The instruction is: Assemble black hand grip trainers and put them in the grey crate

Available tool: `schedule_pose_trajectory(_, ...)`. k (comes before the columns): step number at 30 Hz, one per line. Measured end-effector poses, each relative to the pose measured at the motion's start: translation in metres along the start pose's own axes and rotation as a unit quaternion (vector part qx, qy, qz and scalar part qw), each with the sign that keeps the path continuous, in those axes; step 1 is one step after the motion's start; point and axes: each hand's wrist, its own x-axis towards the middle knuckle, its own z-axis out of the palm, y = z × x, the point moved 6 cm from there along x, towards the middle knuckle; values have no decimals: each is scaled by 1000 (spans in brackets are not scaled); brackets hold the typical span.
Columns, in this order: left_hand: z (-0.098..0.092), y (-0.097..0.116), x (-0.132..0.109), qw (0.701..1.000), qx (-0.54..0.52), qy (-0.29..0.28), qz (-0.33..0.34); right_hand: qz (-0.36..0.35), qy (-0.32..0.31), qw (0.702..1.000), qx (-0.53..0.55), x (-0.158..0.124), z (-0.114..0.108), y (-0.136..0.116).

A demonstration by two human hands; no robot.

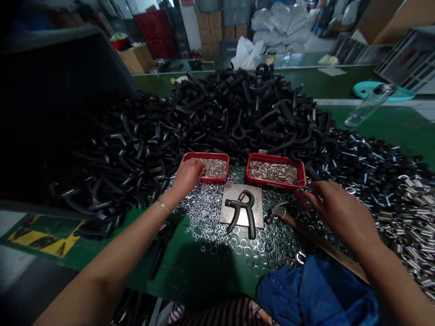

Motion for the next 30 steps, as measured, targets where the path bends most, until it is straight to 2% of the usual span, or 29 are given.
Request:
schedule_pose_trajectory(3, 2, -25, 25, 995, 80, -64, -15, -120, -77, 986, 80, 14, 27, -72)
schedule_pose_trajectory(5, 2, -27, 29, 994, 89, -62, -9, -190, -129, 966, 120, 30, 58, -127)
schedule_pose_trajectory(8, 2, -24, 27, 993, 103, -51, -10, -248, -148, 957, 15, 64, 107, -192)
schedule_pose_trajectory(11, 4, -25, 24, 993, 109, -52, -18, -285, -154, 944, -64, 94, 141, -231)
schedule_pose_trajectory(14, 6, -27, 23, 993, 110, -39, -24, -297, -166, 937, -77, 110, 157, -244)
schedule_pose_trajectory(18, 8, -32, 21, 995, 96, -15, -18, -301, -168, 934, -94, 112, 165, -243)
schedule_pose_trajectory(22, -5, -30, 11, 996, 80, 38, -19, -299, -163, 934, -105, 109, 168, -240)
schedule_pose_trajectory(24, -14, -14, -4, 996, 57, 73, -9, -300, -165, 934, -103, 109, 169, -240)
schedule_pose_trajectory(26, -19, 18, -24, 995, -3, 89, 35, -304, -170, 933, -94, 110, 168, -240)
schedule_pose_trajectory(29, -6, 77, -53, 985, -111, 45, 128, -305, -175, 933, -75, 111, 167, -239)
schedule_pose_trajectory(30, 2, 92, -59, 981, -136, 28, 138, -301, -174, 935, -69, 112, 166, -238)
